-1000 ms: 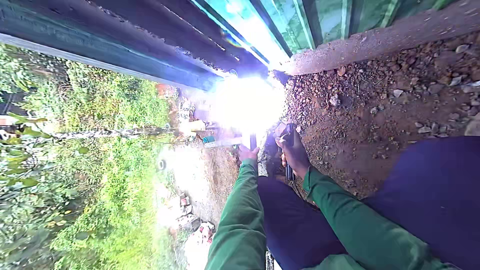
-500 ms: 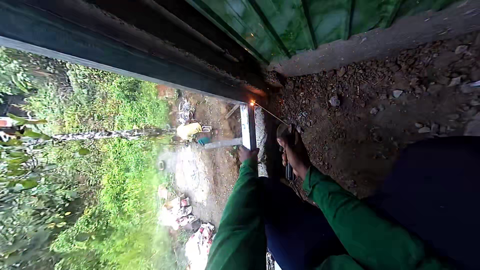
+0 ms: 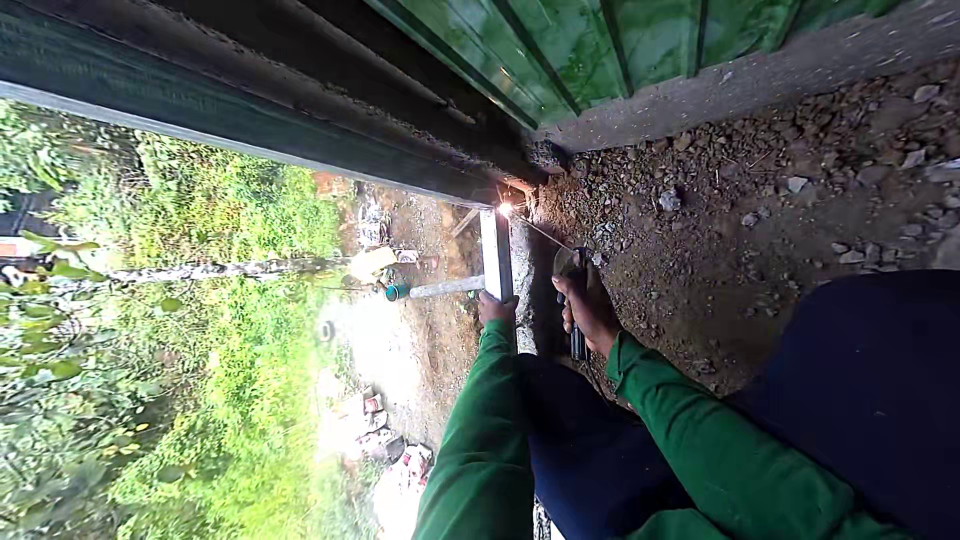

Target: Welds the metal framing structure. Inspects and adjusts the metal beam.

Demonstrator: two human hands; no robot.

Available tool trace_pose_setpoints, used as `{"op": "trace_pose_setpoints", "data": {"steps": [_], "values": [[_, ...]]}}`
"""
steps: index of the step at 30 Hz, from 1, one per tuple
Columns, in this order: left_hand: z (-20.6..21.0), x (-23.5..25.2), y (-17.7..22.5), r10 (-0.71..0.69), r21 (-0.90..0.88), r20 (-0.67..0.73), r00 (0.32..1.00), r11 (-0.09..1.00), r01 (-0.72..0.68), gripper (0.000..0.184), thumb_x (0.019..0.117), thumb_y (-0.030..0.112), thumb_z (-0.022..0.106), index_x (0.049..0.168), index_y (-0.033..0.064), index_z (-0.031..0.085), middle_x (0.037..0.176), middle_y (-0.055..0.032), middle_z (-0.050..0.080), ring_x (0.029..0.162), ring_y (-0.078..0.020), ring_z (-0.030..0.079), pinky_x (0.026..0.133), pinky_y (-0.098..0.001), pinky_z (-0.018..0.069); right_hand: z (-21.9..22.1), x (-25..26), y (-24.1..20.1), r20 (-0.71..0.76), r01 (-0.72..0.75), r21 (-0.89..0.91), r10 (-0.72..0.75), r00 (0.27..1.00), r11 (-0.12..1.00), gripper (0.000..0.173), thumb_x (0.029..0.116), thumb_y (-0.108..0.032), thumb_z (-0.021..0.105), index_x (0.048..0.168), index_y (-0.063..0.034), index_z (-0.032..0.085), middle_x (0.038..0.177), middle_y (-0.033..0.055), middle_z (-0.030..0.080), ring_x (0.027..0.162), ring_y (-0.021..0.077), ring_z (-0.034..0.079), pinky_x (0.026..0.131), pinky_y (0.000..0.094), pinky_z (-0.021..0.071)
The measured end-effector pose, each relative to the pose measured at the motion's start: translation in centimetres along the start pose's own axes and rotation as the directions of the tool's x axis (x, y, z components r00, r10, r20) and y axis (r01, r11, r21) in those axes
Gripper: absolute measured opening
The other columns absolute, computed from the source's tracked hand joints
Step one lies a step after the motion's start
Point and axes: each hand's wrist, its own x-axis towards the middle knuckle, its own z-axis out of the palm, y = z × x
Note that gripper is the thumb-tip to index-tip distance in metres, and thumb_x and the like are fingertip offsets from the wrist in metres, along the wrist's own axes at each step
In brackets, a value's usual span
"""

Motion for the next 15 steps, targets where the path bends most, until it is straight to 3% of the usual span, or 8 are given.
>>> {"op": "trace_pose_setpoints", "data": {"steps": [4, 6, 9, 15], "values": [[-0.5, -0.6, 0.6, -0.014, 0.080, 0.028, 1.000, 0.997, 0.012, 0.095, 0.0825, 0.038, 0.085, 0.153, -0.0010, 0.034, 0.140, -0.0320, 0.054, 0.129, -0.0461, 0.056, 0.106, -0.0612, 0.0474, 0.0, 0.1, 0.0, -0.002, 0.005, -0.009, -0.005, 1.000, 1.000, 0.080, 0.1019, -0.041, 0.064, 0.164, -0.0284, 0.014, 0.086, 0.0113, 0.056, 0.048, 0.0174, 0.052, 0.046, 0.0334, 0.0518], [-0.8, -1.1, 0.9, 0.019, 0.114, 0.034, 0.999, 0.993, -0.022, 0.089, 0.0839, 0.039, 0.083, 0.149, -0.0052, 0.042, 0.131, -0.0299, 0.063, 0.122, -0.0439, 0.062, 0.103, -0.0608, 0.0500, 0.0, 0.0, 0.0, -0.020, 0.031, -0.009, -0.031, 0.999, 0.999, 0.078, 0.1028, -0.035, 0.062, 0.164, -0.0281, 0.015, 0.087, 0.0124, 0.059, 0.050, 0.0189, 0.055, 0.048, 0.0354, 0.0537], [-0.2, -0.2, -0.1, 0.028, -0.010, 0.012, 1.000, 1.000, -0.028, 0.106, 0.0770, 0.043, 0.089, 0.155, 0.0001, 0.032, 0.134, -0.0321, 0.059, 0.123, -0.0474, 0.060, 0.102, -0.0633, 0.0503, -0.1, 0.0, 0.2, -0.029, 0.042, 0.034, -0.041, 0.999, 0.999, 0.087, 0.0990, -0.044, 0.067, 0.164, -0.0220, 0.013, 0.077, 0.0097, 0.055, 0.047, 0.0178, 0.052, 0.047, 0.0343, 0.0528], [0.3, 0.7, -0.7, 0.040, 0.037, 0.001, 0.999, 0.999, -0.040, 0.100, 0.0803, 0.039, 0.087, 0.154, -0.0013, 0.033, 0.143, -0.0332, 0.052, 0.129, -0.0482, 0.055, 0.105, -0.0633, 0.0479, 0.0, -0.1, 0.0, -0.007, 0.015, 0.035, -0.015, 1.000, 0.999, 0.080, 0.1006, -0.041, 0.066, 0.162, -0.0219, 0.018, 0.077, 0.0080, 0.052, 0.047, 0.0170, 0.051, 0.045, 0.0332, 0.0519]]}}
